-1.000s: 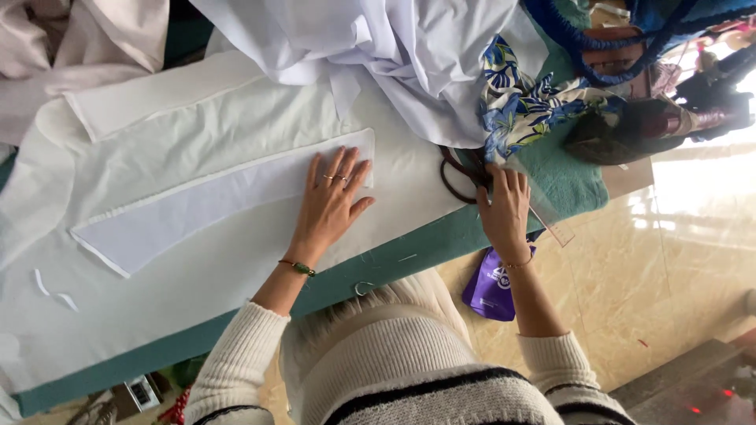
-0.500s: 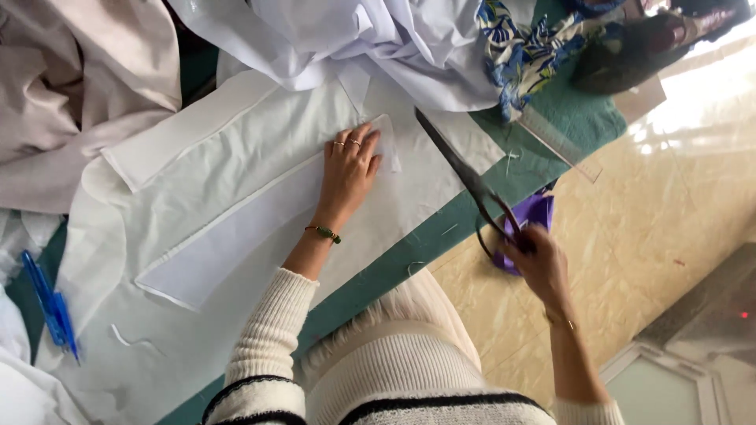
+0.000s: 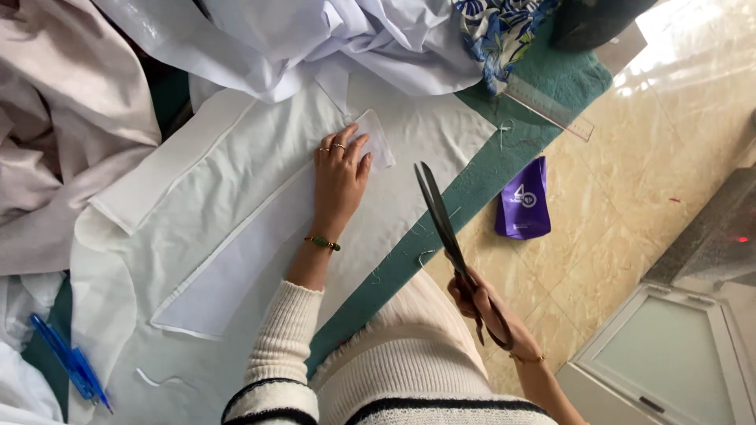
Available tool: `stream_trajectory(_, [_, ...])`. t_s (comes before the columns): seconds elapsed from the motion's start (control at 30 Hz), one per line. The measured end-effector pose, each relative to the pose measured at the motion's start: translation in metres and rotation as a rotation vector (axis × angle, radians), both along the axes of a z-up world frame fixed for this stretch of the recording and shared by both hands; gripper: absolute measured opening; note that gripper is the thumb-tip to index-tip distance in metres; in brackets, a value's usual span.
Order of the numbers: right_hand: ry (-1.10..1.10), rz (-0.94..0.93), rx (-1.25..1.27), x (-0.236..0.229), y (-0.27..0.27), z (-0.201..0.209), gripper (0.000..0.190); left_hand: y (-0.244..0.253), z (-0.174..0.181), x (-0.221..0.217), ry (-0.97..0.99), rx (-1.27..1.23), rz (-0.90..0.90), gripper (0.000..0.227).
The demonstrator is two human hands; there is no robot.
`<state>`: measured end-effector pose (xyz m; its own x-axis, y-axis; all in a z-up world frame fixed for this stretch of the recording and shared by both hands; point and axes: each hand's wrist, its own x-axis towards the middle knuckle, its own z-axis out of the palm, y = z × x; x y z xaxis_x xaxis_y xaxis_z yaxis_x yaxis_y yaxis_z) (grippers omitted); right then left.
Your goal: The person irons a white garment on a green table, then uses a blue pen to mark a section of the fabric. They fold the fabric, use scissors to cut along the marked line, and then iron the cut piece again.
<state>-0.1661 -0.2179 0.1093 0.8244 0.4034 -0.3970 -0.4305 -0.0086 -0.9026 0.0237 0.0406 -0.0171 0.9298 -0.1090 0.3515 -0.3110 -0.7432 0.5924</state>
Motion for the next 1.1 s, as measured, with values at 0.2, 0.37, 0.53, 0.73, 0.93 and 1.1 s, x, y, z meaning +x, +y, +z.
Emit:
stream_trajectory(0.2, [0.072, -0.060, 0.059, 0.014, 0.019, -0.023, 0.078, 0.000, -0.009, 0.003, -0.012, 0.080, 0.015, 0.032])
stream_trajectory(0.37, [0.122, -0.057, -0.060, 0.015, 0.021, -0.026, 0.074, -0.001, -0.016, 0.004, -0.016, 0.063, 0.017, 0.033])
stream_trajectory(0.53, [0.148, -0.066, -0.054, 0.018, 0.031, -0.022, 0.073, -0.001, -0.013, 0.004, 0.002, 0.075, 0.021, 0.038])
stream_trajectory(0.73, [0.187, -0.090, -0.085, 0.017, 0.036, -0.019, 0.076, -0.001, -0.011, 0.004, 0.019, 0.072, 0.020, 0.041])
stream_trajectory(0.93, [0.194, -0.102, -0.089, 0.019, 0.038, -0.019, 0.075, -0.001, -0.011, 0.003, 0.048, 0.058, 0.009, 0.042])
stream_trajectory(1.1, [0.198, -0.098, -0.092, 0.008, 0.031, -0.034, 0.076, -0.001, -0.009, 0.003, 0.054, 0.070, 0.015, 0.041])
